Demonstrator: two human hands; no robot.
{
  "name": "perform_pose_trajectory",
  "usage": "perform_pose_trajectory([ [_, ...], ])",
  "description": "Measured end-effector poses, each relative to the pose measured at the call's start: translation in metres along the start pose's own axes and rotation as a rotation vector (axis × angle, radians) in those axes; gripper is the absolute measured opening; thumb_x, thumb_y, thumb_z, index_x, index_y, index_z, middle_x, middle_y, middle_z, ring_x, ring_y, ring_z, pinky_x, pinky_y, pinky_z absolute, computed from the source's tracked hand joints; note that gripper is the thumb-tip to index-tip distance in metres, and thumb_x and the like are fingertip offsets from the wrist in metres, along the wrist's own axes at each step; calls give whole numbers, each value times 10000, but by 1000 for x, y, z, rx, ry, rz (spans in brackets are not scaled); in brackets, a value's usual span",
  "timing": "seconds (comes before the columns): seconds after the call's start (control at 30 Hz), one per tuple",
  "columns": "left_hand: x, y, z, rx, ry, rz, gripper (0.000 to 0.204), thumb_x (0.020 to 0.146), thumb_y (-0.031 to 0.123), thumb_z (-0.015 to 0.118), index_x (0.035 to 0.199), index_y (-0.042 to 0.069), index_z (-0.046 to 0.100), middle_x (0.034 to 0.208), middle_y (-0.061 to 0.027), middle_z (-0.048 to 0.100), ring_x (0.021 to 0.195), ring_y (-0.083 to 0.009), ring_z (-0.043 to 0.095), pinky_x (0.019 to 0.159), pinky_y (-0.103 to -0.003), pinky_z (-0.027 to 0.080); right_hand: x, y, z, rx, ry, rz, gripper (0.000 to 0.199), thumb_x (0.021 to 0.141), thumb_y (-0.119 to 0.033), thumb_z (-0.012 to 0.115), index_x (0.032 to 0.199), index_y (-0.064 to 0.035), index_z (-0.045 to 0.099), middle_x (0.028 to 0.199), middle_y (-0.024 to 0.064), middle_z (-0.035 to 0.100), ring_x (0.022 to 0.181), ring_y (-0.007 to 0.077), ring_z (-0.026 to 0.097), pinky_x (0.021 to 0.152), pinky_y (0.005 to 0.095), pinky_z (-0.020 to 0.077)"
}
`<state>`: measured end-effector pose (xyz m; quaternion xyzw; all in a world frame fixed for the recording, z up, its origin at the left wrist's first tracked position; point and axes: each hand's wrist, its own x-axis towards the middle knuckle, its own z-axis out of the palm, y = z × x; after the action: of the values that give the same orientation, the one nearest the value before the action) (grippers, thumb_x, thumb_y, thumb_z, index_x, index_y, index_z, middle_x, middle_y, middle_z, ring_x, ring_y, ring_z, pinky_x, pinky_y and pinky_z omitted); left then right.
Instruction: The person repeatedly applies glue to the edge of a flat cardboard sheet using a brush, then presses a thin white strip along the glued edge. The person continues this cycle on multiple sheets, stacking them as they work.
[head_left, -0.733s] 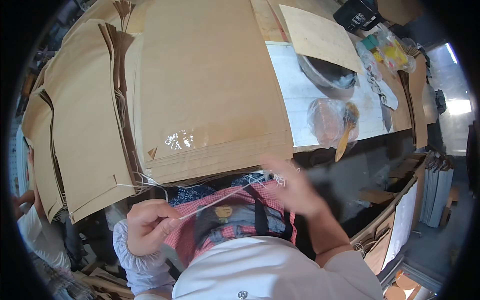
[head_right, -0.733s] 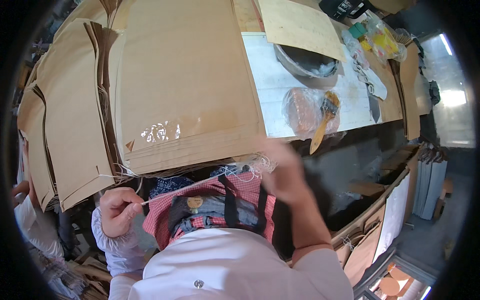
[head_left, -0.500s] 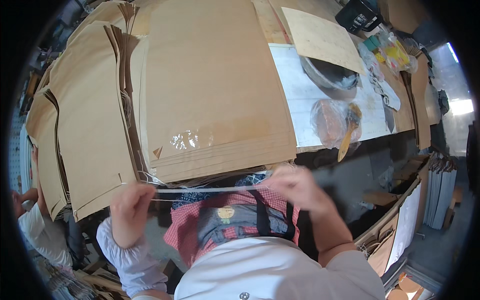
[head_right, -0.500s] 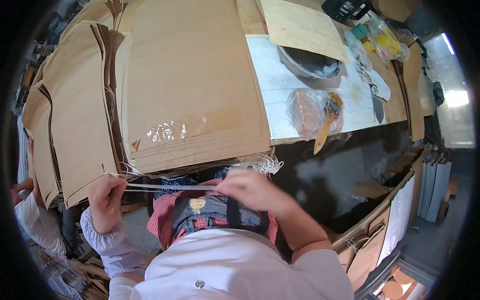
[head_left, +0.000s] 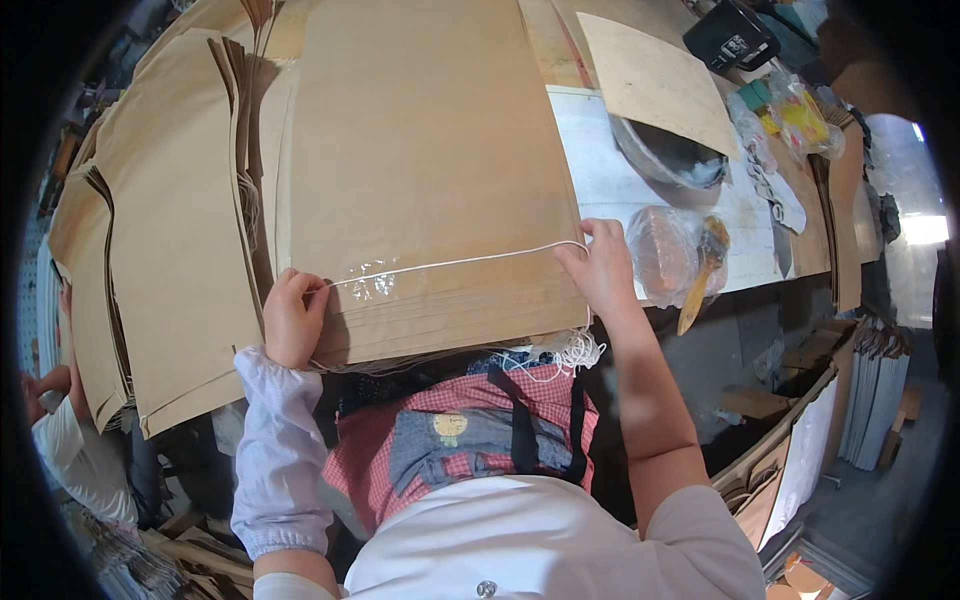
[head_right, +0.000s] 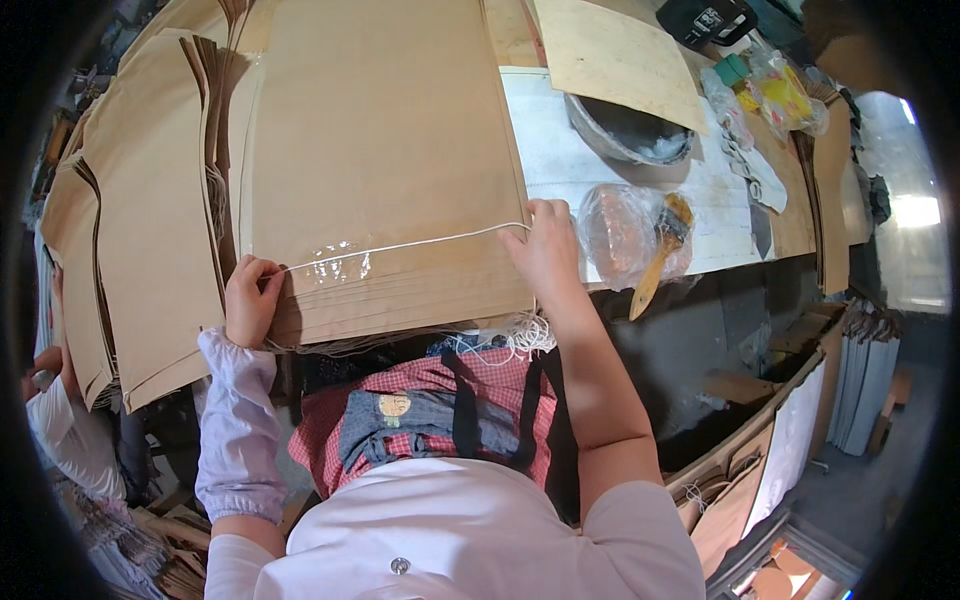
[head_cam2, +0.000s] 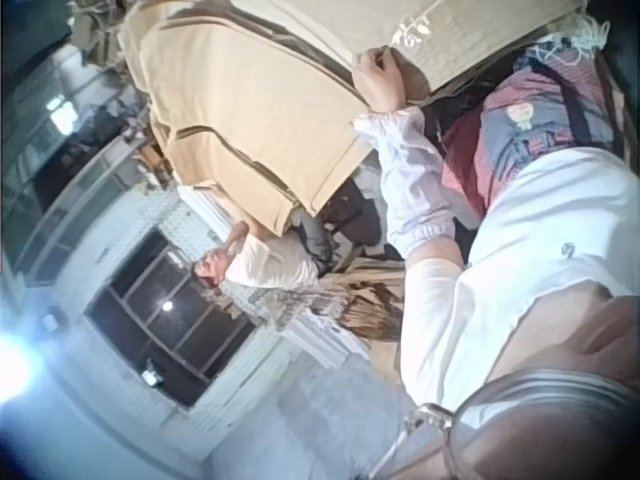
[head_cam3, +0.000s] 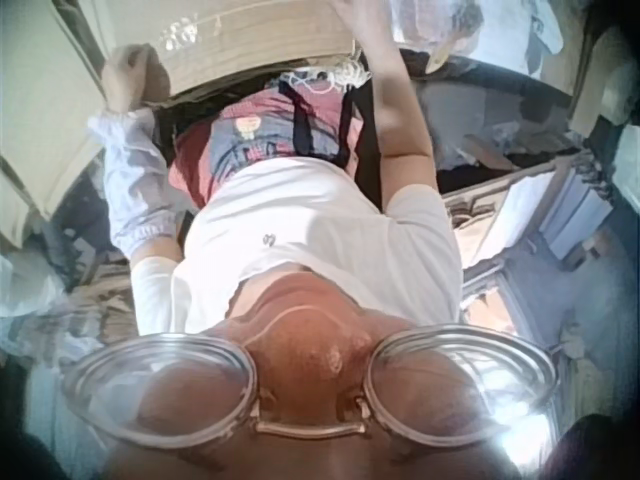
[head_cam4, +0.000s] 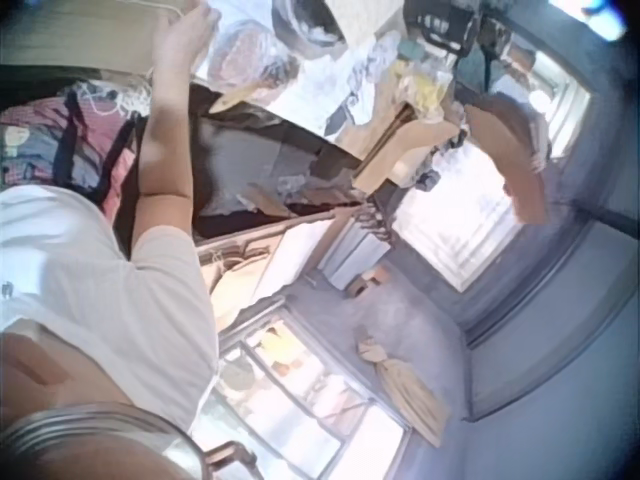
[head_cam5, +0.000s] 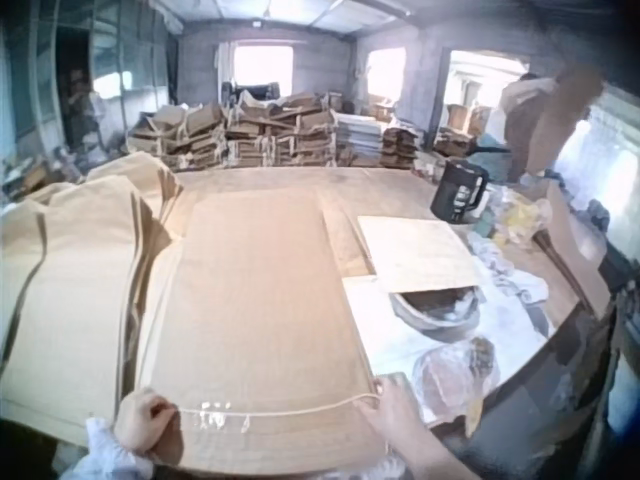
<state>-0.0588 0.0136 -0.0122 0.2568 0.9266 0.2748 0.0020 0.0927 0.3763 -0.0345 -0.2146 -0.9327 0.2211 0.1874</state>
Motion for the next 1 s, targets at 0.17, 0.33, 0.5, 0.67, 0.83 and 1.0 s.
perform_pose_trajectory([
  [0.17, 0, 28, -8, 387, 236, 319, 260, 715, 28, 696, 949, 37, 583, 961, -104, 575, 933, -295, 564, 782, -368, 459, 5, -8, -17, 218, -218, 306, 260, 720, -110, 696, 910, 0, 558, 905, 121, 575, 834, 227, 598, 762, 296, 477],
  [0.33, -7, 0, 4, 148, 26, 320, 262, 724, -55, 631, 973, 19, 603, 998, -114, 577, 933, -310, 561, 781, -373, 464, 7, 4, -13, 1012, -344, 317, 302, 679, -94, 728, 771, -35, 446, 834, 57, 501, 727, 113, 503, 660, 252, 428],
  [0.5, -5, 8, -2, -159, -67, 265, 347, 709, -97, 550, 1028, 10, 637, 1008, -135, 585, 929, -316, 559, 817, -386, 462, 3, -9, -10, 446, -265, 221, 309, 672, -59, 728, 813, -50, 453, 774, 32, 484, 703, 105, 456, 626, 246, 400],
  [0.67, -2, 6, -11, -92, -198, 317, 330, 730, -50, 591, 1052, 7, 641, 1058, -133, 574, 986, -310, 539, 868, -372, 444, 5, -38, -11, 119, 154, -219, 229, 692, -73, 748, 861, -16, 605, 759, 61, 596, 752, 161, 587, 673, 269, 471],
  [0.83, 16, 16, -32, -116, -318, 294, 316, 711, 65, 702, 1018, 3, 663, 975, -126, 592, 907, -296, 564, 824, -359, 463, 9, -22, -3, 400, -241, -231, 100, 746, -58, 714, 826, -9, 681, 816, 81, 641, 764, 213, 629, 692, 300, 505],
  [1.0, 20, 0, -4, -118, -160, -44, 142, 758, 141, 703, 819, 18, 667, 811, -127, 603, 728, -321, 604, 652, -395, 475, 24, -26, 11, 336, -277, 29, 121, 788, -141, 700, 836, -33, 672, 819, 100, 634, 704, 259, 607, 635, 343, 494],
])
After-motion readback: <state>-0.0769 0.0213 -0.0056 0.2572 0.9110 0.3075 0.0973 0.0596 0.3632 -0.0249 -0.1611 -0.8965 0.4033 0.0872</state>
